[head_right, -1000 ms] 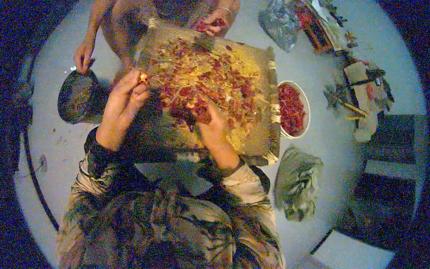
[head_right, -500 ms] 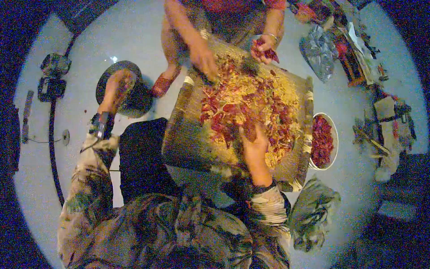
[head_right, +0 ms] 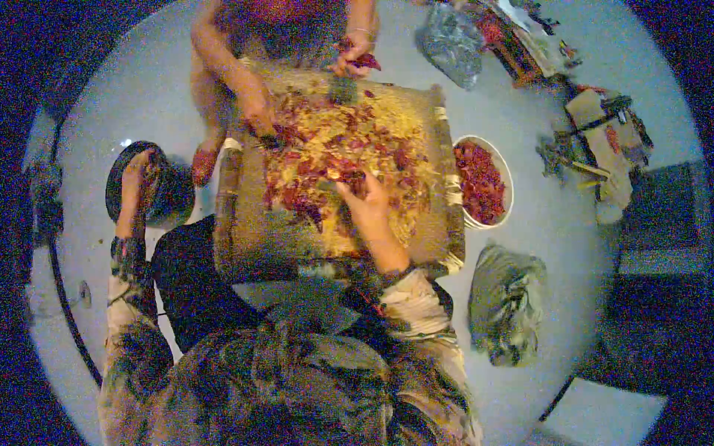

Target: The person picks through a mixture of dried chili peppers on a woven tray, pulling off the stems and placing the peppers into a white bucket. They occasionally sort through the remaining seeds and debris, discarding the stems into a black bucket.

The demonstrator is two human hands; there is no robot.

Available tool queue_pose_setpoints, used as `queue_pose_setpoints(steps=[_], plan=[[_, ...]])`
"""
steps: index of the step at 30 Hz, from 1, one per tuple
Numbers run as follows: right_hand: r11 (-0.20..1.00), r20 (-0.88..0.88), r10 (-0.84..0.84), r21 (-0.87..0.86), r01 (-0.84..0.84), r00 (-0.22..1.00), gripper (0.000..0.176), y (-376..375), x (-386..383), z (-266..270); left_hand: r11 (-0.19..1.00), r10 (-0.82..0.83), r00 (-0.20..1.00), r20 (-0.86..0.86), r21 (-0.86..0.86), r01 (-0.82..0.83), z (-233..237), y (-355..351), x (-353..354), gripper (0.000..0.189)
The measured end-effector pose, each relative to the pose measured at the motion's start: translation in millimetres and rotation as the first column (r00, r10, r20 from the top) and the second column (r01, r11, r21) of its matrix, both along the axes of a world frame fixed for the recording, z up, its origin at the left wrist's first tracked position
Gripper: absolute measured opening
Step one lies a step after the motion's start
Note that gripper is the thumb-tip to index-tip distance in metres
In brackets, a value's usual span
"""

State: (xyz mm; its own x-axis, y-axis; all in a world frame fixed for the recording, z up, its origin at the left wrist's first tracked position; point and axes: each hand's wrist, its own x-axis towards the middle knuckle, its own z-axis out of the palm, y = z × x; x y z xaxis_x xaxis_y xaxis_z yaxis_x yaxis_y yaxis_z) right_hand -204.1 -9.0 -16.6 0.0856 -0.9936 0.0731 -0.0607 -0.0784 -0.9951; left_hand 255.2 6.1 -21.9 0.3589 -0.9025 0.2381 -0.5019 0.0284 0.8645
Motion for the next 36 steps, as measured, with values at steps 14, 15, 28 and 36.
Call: queue_pose_setpoints(steps=[14,15,28,36], plan=[[0.900,0.253,-0.349,0.360,0.246,0.902,0.020,-24,-59,-2,0.795,-0.389,0.589,-0.709,0.065,0.604,6,-19,-254,0.015],[0.892,0.307,-0.404,0.339,0.298,0.862,0.019,-28,-72,4,0.783,-0.385,0.611,-0.692,0.105,0.613,-11,-19,-254,0.015],[0.717,0.120,-0.687,0.273,0.642,0.716,0.020,-78,-264,49,0.739,-0.503,0.622,-0.600,0.073,0.669,-9,-14,-261,0.016],[0.747,-0.172,-0.628,0.141,0.650,0.759,0.025,-88,-285,-7,0.758,-0.497,0.665,-0.558,0.094,0.645,4,-12,-261,0.014]])
